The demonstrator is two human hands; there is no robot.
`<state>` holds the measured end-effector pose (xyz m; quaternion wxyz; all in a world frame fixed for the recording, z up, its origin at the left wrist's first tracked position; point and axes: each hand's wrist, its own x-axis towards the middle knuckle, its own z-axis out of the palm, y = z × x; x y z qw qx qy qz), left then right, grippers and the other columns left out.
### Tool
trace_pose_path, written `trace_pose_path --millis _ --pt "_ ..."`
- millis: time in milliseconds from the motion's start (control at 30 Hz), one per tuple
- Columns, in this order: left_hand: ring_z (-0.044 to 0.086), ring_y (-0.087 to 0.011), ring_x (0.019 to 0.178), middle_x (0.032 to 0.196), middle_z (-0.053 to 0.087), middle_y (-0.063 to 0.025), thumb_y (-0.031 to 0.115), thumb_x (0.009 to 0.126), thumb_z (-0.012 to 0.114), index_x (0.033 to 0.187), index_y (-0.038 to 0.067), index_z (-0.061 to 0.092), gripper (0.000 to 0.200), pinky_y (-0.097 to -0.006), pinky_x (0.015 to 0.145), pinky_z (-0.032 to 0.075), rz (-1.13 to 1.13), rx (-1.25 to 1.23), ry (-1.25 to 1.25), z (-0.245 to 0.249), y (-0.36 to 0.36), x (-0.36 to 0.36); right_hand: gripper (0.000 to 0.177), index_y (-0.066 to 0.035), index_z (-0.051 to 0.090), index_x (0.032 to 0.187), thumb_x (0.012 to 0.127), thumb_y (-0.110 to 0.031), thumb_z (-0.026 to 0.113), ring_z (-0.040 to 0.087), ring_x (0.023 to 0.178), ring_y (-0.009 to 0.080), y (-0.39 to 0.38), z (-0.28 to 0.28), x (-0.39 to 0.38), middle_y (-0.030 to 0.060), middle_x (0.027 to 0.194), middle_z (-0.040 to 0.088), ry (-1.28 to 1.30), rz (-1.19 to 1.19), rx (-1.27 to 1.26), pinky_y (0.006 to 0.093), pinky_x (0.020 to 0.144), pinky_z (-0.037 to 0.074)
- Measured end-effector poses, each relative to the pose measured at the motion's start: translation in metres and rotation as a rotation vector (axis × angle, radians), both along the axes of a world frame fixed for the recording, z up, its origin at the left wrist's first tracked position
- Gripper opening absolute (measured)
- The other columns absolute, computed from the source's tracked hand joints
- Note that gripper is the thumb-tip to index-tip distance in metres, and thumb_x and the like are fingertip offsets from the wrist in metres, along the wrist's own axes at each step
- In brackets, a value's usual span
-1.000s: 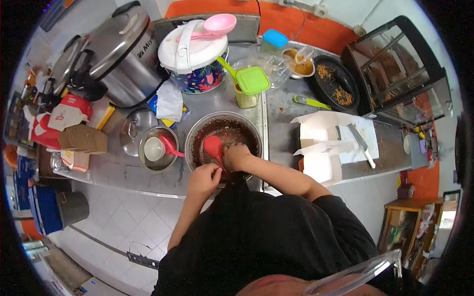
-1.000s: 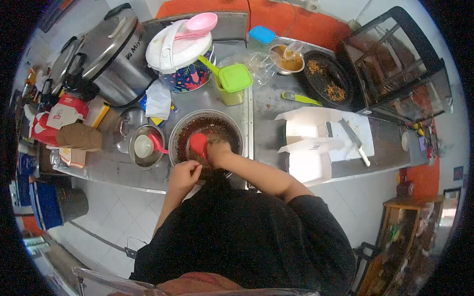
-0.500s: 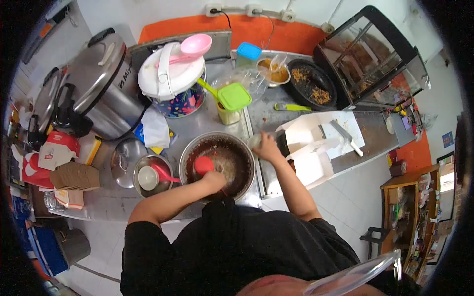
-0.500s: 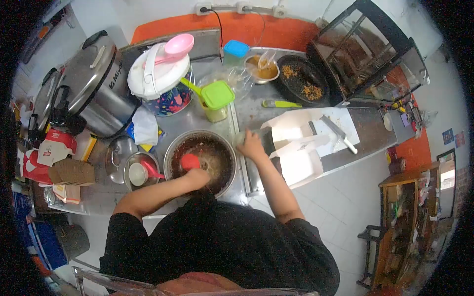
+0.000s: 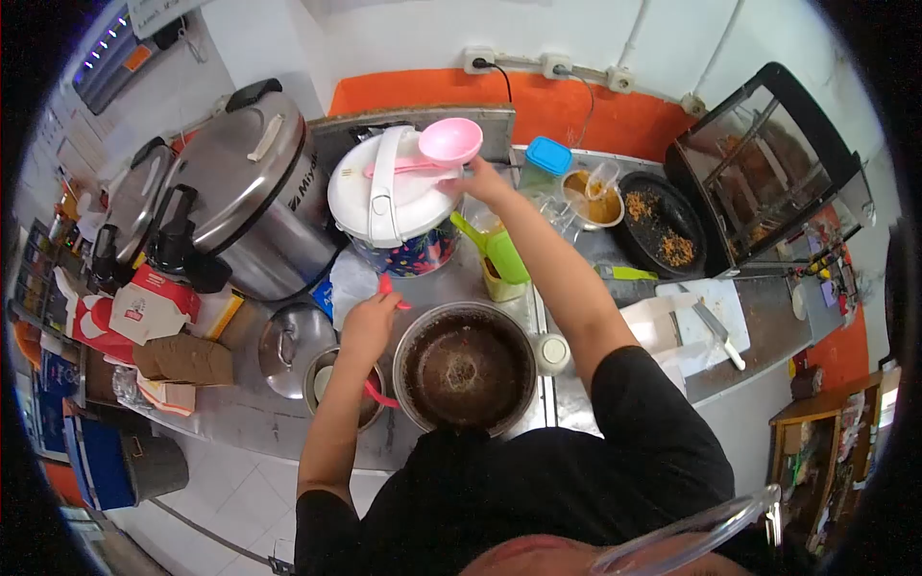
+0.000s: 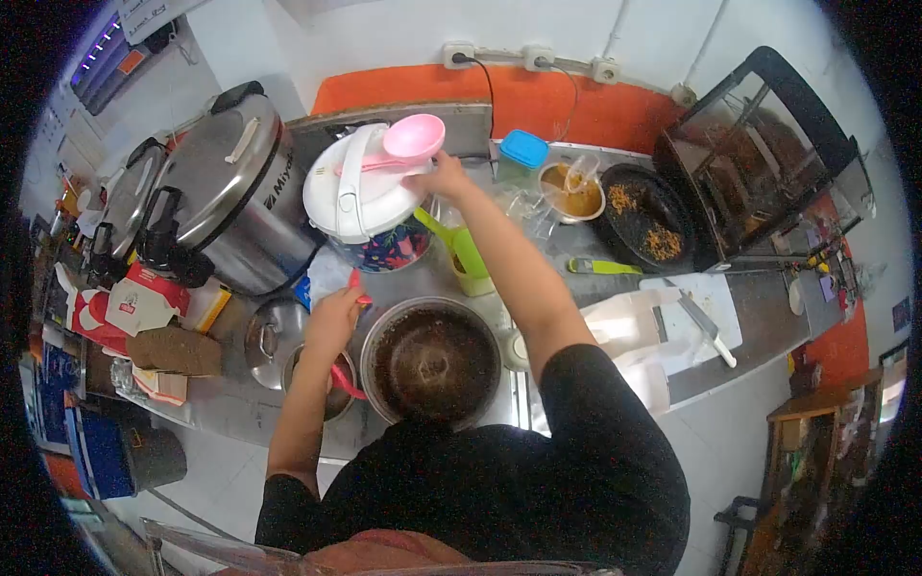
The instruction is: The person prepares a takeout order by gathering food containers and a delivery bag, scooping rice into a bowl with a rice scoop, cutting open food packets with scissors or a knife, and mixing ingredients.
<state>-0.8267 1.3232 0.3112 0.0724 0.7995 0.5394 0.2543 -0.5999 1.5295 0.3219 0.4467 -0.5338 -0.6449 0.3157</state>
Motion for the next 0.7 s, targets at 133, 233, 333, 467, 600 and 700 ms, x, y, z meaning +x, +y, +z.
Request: trace_pose_path --millis 133,233,333,467,600,700 --pt "0.056 -0.0325 0.075 0.079 0.058 -0.0151 0.008 0.075 0.052 0.085 0.005 0.06 0.013 -0.0386 0.066 0.044 -0.071 -0.214 -0.059 -0.04 0.032 -0.018 0.046 -0.003 0.054 0.106 0.064 -0.01 0.072 0.054 0.091 0.0154 0.004 0.004 -0.001 0.0058 0.101 0.058 0.408 0.152 -0.162 0.03 0.079 0.043" --pt "0.055 -0.0327 0.083 0.087 0.059 -0.0158 0.01 0.078 0.05 0.092 0.006 0.06 0.018 -0.0384 0.073 0.042 -0.027 -0.168 -0.156 -0.025 0.047 -0.017 0.042 -0.001 0.054 0.105 0.066 -0.007 0.069 0.054 0.093 0.0166 -0.023 -0.004 0.019 0.0071 0.104 0.057 0.404 0.12 0.062 0.0303 0.082 0.043" --pt "0.049 -0.0355 0.09 0.094 0.055 -0.0152 0.009 0.077 0.051 0.107 0.007 0.051 0.03 -0.0432 0.079 0.038 0.116 0.459 -0.298 0.018 0.083 -0.002 0.039 -0.002 0.045 0.112 0.074 -0.002 0.057 0.053 0.095 0.0188 -0.071 0.026 0.042 0.0081 0.1 0.056 0.779 0.188 0.042 0.0319 0.085 0.042" --pt "0.051 -0.0294 0.075 0.076 0.054 -0.0095 0.014 0.077 0.055 0.107 0.009 0.045 0.032 -0.0427 0.068 0.036 0.199 0.293 -0.219 0.025 0.143 0.007 0.044 -0.005 0.035 0.118 0.078 0.001 0.051 0.053 0.094 0.0201 -0.117 0.06 0.065 0.0096 0.1 0.053 1.034 0.199 -0.122 0.0316 0.081 0.043" --pt "0.05 -0.0225 0.056 0.055 0.048 -0.0011 0.024 0.077 0.059 0.106 0.009 0.04 0.038 -0.0369 0.06 0.032 0.118 -0.047 -0.435 0.035 0.158 0.0 0.045 -0.006 0.034 0.119 0.078 -0.005 0.054 0.053 0.092 0.0191 -0.147 0.087 0.076 0.0106 0.099 0.052 0.327 0.265 -0.375 0.0315 0.077 0.043" --pt "0.053 -0.0236 0.061 0.061 0.052 -0.0029 0.028 0.079 0.057 0.108 0.009 0.037 0.04 -0.0386 0.063 0.033 0.176 0.037 -0.483 0.068 0.171 0.003 0.044 -0.004 0.041 0.114 0.075 -0.01 0.059 0.052 0.077 0.0133 -0.148 0.079 0.062 0.0068 0.088 0.054 -0.231 0.414 -0.029 0.0254 0.063 0.043"
